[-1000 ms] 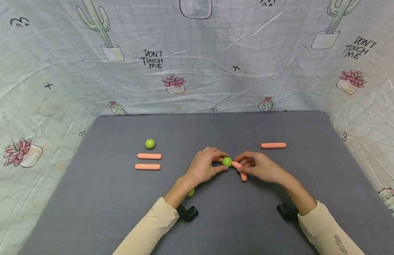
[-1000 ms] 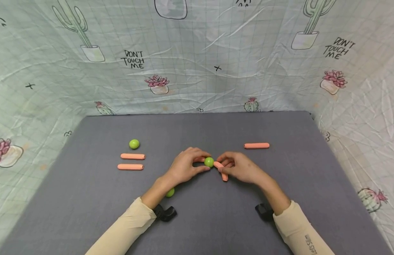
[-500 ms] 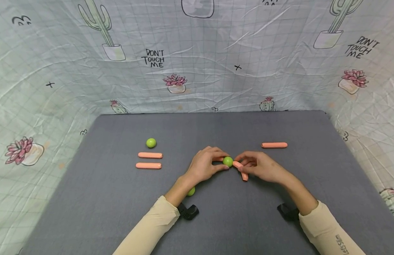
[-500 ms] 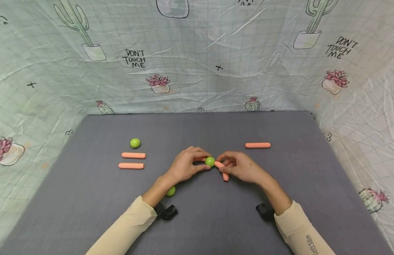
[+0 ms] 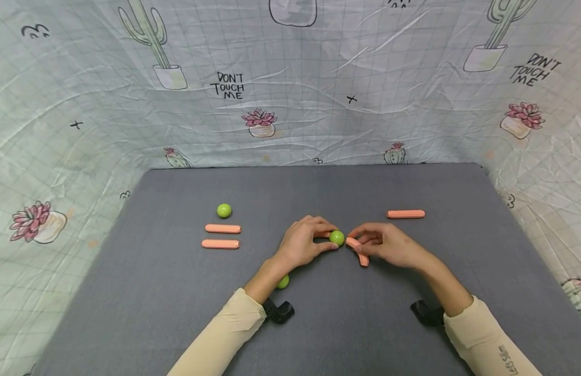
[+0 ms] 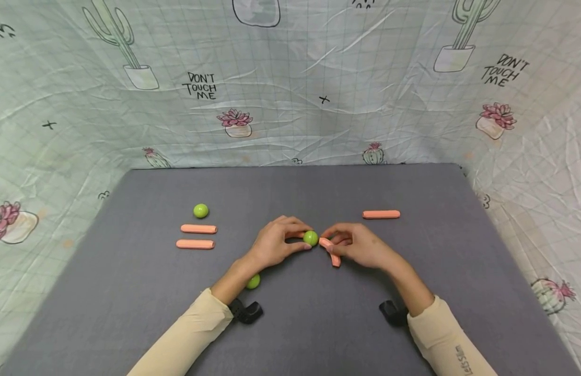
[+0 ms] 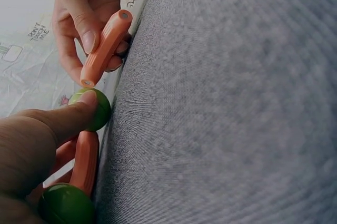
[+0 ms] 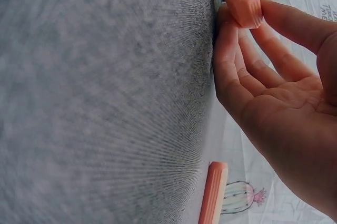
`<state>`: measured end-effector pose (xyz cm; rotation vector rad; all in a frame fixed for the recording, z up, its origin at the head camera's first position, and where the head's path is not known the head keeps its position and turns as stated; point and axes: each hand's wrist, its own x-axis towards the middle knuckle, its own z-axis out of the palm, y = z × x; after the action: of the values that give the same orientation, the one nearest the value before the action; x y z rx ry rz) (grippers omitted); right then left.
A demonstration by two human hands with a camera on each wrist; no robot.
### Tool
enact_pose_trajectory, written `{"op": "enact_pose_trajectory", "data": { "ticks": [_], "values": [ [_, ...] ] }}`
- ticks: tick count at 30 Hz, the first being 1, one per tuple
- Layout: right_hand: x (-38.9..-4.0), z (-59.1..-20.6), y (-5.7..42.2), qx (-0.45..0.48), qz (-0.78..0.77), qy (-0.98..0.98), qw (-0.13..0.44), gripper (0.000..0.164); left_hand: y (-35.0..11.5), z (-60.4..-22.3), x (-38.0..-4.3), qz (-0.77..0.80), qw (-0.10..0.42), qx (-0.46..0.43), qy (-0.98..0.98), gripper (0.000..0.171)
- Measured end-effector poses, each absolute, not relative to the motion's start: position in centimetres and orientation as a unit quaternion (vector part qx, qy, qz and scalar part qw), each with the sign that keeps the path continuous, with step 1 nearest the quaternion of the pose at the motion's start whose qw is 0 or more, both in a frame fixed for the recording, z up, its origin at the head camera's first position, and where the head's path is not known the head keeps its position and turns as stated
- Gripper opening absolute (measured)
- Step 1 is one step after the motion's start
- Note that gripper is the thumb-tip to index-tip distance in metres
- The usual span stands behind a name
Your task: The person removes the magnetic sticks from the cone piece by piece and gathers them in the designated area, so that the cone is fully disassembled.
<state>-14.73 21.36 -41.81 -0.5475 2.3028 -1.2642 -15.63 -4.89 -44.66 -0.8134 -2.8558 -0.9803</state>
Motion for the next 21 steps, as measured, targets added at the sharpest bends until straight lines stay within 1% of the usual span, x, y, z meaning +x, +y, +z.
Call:
{"op": "enact_pose_trajectory", "data": {
  "ticks": [7,14,21],
  "values": [
    [-14.6,-41.6,21.7,-0.205,-0.473,0.825,0.229,0.033,-4.6,-44.6,-15.6,-0.317,0.001,-0.257,-0.913,0.037],
    [-14.4,-41.4,21.9,-0.184,-0.498,0.812,0.244,0.041,-4.6,-44.7,-15.4,-0.323,-0.007,-0.248,-0.913,0.038],
    [-14.2,-41.2,22.5,-0.177,-0.509,0.809,0.235,0.040,-4.8,-44.8,-15.4,-0.319,-0.001,-0.249,-0.915,0.039]
  ]
}}
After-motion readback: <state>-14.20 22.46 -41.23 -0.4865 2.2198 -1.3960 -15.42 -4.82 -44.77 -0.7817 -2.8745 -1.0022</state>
